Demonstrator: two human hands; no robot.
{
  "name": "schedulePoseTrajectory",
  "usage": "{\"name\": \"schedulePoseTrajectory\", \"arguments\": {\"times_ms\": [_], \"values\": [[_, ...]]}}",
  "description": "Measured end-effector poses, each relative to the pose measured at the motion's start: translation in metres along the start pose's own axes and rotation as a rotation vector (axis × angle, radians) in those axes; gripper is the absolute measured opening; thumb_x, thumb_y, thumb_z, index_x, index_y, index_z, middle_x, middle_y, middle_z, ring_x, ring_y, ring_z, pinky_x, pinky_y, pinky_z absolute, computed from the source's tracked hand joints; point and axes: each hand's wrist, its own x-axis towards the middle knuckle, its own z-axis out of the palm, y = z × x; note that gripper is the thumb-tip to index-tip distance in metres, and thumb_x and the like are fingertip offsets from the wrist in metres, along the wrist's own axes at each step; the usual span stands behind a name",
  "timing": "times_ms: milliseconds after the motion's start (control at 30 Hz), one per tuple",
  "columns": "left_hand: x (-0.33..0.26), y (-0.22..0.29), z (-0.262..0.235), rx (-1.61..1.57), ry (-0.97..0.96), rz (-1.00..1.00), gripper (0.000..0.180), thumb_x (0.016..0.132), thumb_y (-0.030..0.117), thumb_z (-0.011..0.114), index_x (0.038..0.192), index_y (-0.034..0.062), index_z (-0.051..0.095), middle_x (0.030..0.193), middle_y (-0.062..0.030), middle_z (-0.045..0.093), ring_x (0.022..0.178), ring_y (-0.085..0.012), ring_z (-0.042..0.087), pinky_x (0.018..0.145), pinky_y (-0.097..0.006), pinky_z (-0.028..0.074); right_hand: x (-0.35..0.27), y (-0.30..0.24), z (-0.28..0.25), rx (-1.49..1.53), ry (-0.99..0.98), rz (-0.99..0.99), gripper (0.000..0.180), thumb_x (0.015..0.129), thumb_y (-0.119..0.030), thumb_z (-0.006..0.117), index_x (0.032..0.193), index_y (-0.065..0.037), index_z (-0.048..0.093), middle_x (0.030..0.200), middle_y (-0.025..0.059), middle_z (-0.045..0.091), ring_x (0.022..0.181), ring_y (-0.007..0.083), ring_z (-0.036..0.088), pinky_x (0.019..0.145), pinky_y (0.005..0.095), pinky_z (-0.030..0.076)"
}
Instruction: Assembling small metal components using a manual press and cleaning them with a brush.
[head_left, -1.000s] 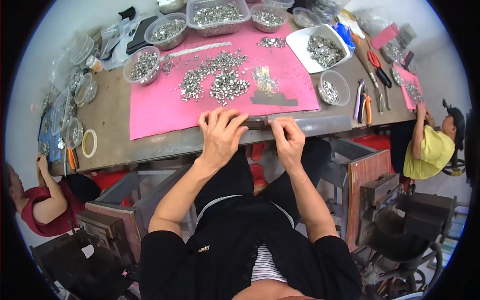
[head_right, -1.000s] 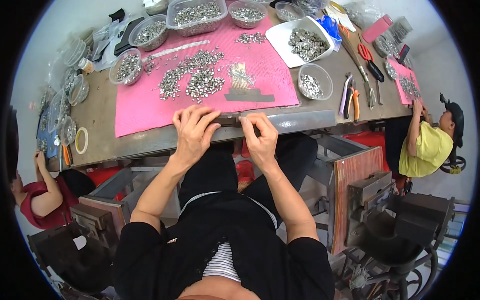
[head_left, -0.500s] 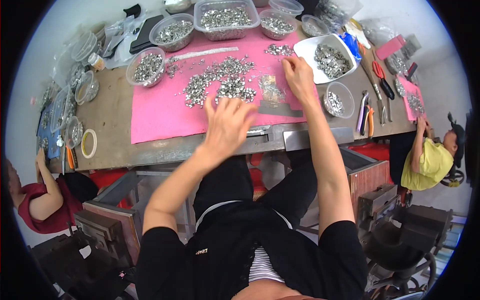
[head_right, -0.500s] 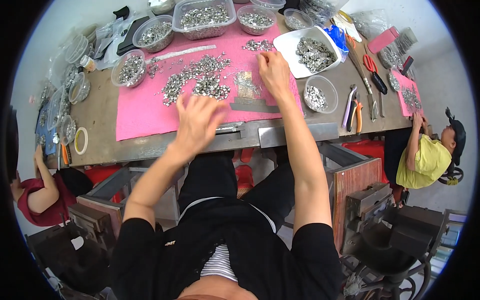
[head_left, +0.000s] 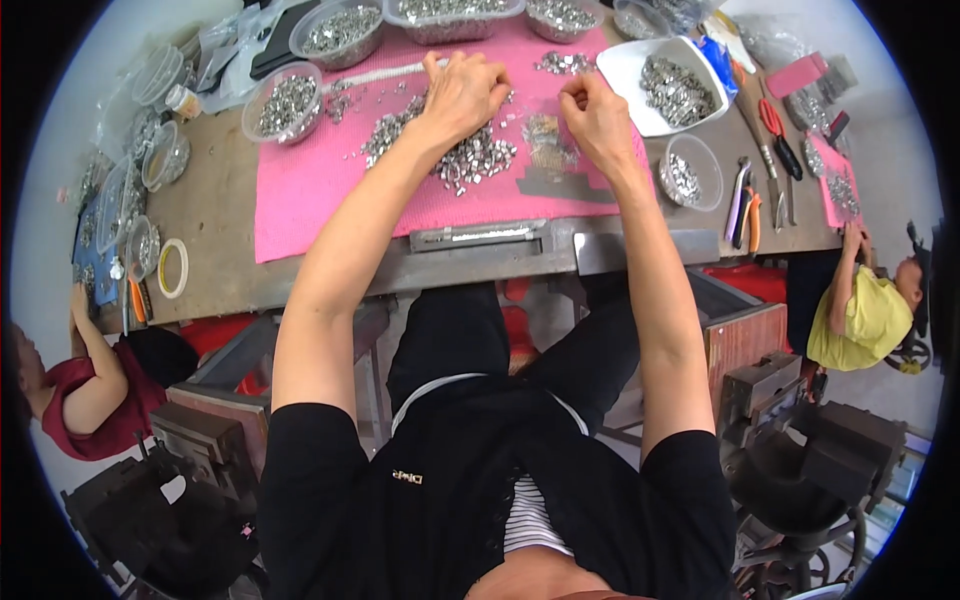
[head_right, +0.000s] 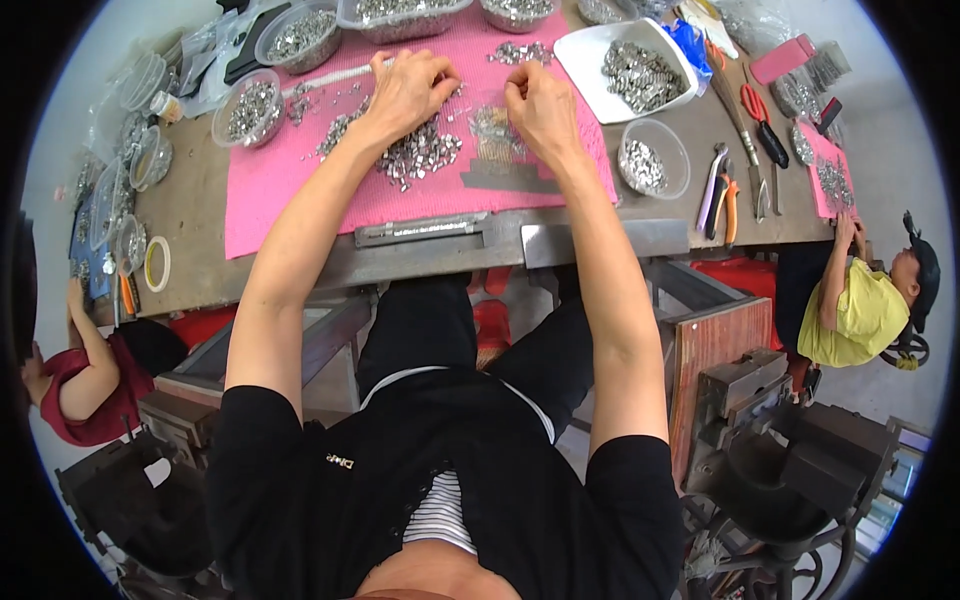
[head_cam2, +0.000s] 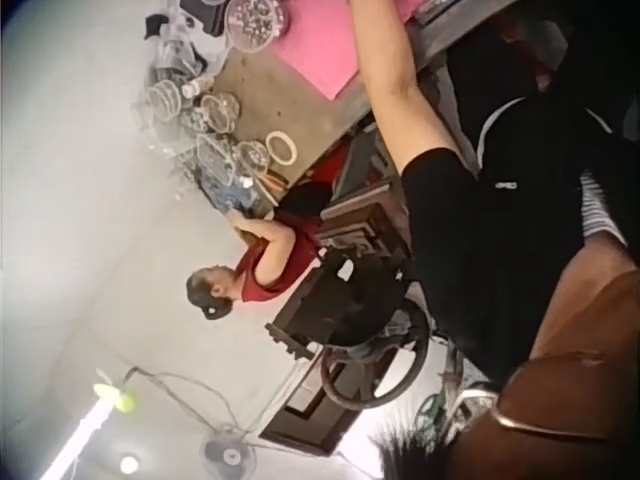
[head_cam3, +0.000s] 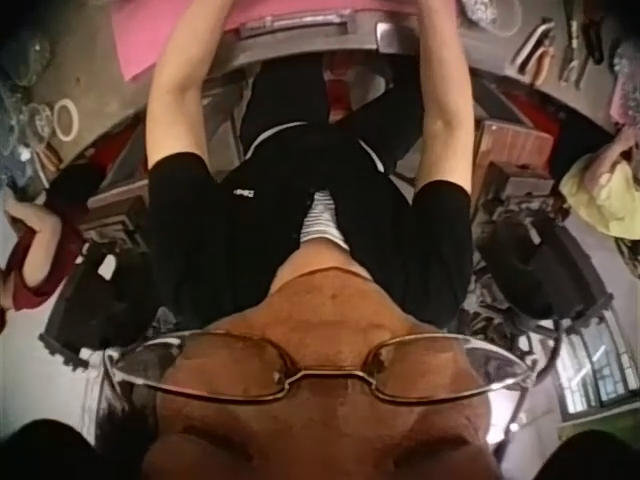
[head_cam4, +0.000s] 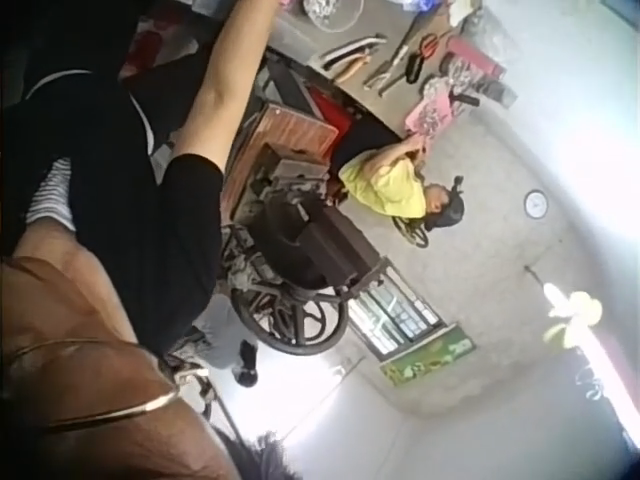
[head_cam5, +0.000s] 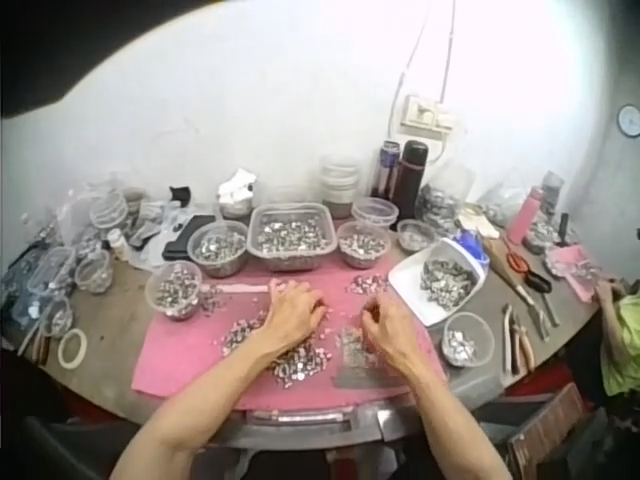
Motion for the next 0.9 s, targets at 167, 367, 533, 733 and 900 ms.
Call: {"name": "schedulePoseTrajectory", "arguments": {"times_ms": [167, 367, 533, 733, 900], "values": [[-0.003, 0.000, 0.003, 0.042, 0.014, 0.039, 0.014, 0.091, 0.024, 0.067, 0.094, 0.0124, 0.073, 0.096, -0.0039, 0.068, 0.099, -0.0270, 0.060, 0.097, -0.058, 0.029, -0.083, -0.048, -0.029, 0.300, -0.208, 0.085, 0.012, 0.092, -0.007, 0.065, 0.100, 0.002, 0.067, 0.080, 0.0116, 0.069, 0.073, 0.0208, 0.067, 0.069, 0.0332, 0.053], [-0.002, 0.003, 0.010, 0.071, 0.022, 0.006, 0.014, 0.092, 0.023, 0.065, 0.092, 0.0123, 0.073, 0.098, -0.0044, 0.069, 0.100, -0.0271, 0.061, 0.099, -0.058, 0.029, -0.132, -0.068, -0.027, 0.275, -0.183, -0.089, 0.009, 0.087, 0.004, 0.067, 0.095, 0.002, 0.063, 0.090, 0.0141, 0.063, 0.084, 0.0283, 0.064, 0.076, 0.0361, 0.051], [-0.007, 0.002, 0.011, -0.126, 0.136, 0.038, 0.013, 0.089, 0.020, 0.069, 0.092, 0.0073, 0.070, 0.089, -0.0081, 0.070, 0.088, -0.0286, 0.064, 0.093, -0.045, 0.041, -0.139, -0.068, -0.021, 0.194, -0.135, -0.182, 0.014, 0.082, 0.006, 0.069, 0.094, 0.002, 0.062, 0.092, 0.0137, 0.063, 0.088, 0.0312, 0.062, 0.078, 0.0396, 0.050], [-0.014, -0.001, 0.001, -0.306, 0.187, -0.003, 0.012, 0.088, 0.011, 0.069, 0.095, 0.0006, 0.068, 0.086, -0.0125, 0.072, 0.082, -0.0292, 0.069, 0.076, -0.039, 0.054, -0.140, -0.069, -0.020, 0.151, -0.121, -0.204, 0.015, 0.080, 0.006, 0.070, 0.093, 0.002, 0.062, 0.091, 0.0140, 0.063, 0.087, 0.0326, 0.062, 0.077, 0.0404, 0.050], [-0.041, 0.039, -0.036, -0.485, 0.014, -0.103, 0.015, 0.090, 0.009, 0.068, 0.101, -0.0006, 0.069, 0.094, -0.0133, 0.073, 0.084, -0.0254, 0.071, 0.077, -0.036, 0.055, -0.136, -0.068, -0.022, 0.119, -0.117, -0.237, 0.015, 0.080, 0.006, 0.070, 0.093, 0.001, 0.062, 0.091, 0.0138, 0.062, 0.086, 0.0330, 0.063, 0.076, 0.0406, 0.051]]}}
